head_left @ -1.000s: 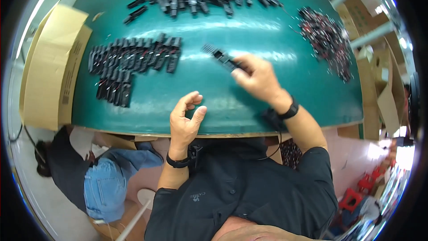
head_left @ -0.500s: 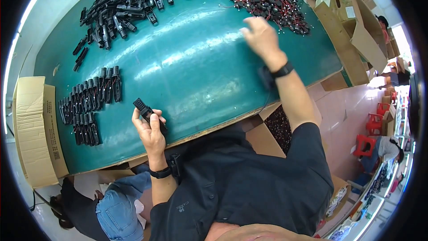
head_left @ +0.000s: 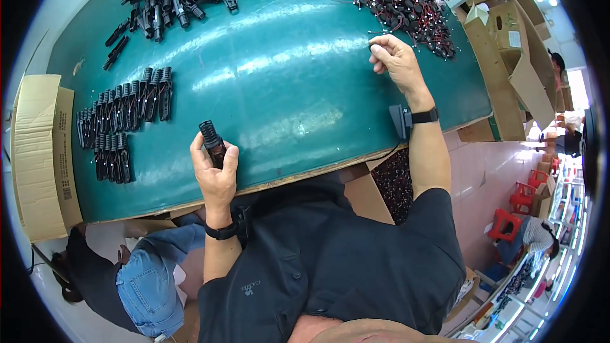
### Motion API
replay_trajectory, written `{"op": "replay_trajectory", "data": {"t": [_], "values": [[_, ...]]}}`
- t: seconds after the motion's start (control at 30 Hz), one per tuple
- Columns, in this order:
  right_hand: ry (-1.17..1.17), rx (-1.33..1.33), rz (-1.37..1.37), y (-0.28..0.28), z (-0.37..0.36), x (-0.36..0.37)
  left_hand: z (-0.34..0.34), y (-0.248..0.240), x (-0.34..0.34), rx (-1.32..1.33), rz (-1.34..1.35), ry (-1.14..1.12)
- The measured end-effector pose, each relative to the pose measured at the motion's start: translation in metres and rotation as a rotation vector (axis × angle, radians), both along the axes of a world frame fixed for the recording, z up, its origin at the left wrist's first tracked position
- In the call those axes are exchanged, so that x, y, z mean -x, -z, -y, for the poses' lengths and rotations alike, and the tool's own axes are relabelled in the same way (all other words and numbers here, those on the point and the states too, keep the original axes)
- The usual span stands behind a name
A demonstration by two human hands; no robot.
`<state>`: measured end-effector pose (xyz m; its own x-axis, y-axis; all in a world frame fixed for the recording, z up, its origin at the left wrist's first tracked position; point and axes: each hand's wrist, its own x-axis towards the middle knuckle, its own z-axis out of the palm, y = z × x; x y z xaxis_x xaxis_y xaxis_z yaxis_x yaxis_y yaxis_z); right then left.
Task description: The person picks up a black plastic housing and a wire with a small component, inserts the wire into the housing, and presses a cap onto the end. After repeating this assembly, the person gathers the completed units and places them into a cardboard box.
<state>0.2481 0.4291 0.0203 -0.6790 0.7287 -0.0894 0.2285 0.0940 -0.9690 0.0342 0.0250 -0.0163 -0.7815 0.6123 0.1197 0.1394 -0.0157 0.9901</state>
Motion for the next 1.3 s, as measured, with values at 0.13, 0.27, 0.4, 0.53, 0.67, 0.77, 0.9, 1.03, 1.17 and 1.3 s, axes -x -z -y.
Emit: {"op": "replay_trajectory", "data": {"t": [0.13, 0.27, 0.4, 0.53, 0.67, 0.77, 0.9, 1.03, 1.17, 1.3], "values": [[-0.117, 0.044, -0.036, 0.004, 0.033, 0.009, 0.000, 0.004, 0.001, 0.002, -0.002, -0.003], [-0.172, 0.122, -0.093, -0.001, 0.064, 0.020, 0.001, 0.003, 0.001, -0.004, -0.003, 0.003], [-0.282, 0.156, -0.079, -0.004, 0.081, 0.036, 0.000, 0.001, -0.002, -0.002, -0.006, 0.000], [-0.432, 0.129, -0.031, -0.001, 0.099, 0.048, -0.002, 0.007, -0.001, 0.001, -0.027, -0.005], [-0.505, 0.186, -0.074, -0.002, 0.125, 0.060, -0.002, 0.006, 0.001, 0.026, -0.071, -0.001], [-0.507, 0.225, -0.074, -0.006, 0.145, 0.067, -0.002, 0.006, 0.002, 0.026, -0.079, 0.005], [-0.535, -0.254, -0.072, -0.006, 0.159, 0.075, -0.001, 0.007, 0.000, 0.001, -0.057, 0.001], [-0.476, -0.451, -0.096, -0.008, 0.172, 0.073, 0.000, 0.005, 0.000, -0.036, -0.002, 0.002], [-0.418, -0.395, -0.127, -0.012, 0.177, 0.070, -0.002, 0.005, -0.003, -0.084, 0.037, 0.043], [-0.396, -0.386, -0.214, -0.011, 0.168, 0.069, 0.001, 0.009, -0.001, -0.067, -0.067, 0.079]]}}
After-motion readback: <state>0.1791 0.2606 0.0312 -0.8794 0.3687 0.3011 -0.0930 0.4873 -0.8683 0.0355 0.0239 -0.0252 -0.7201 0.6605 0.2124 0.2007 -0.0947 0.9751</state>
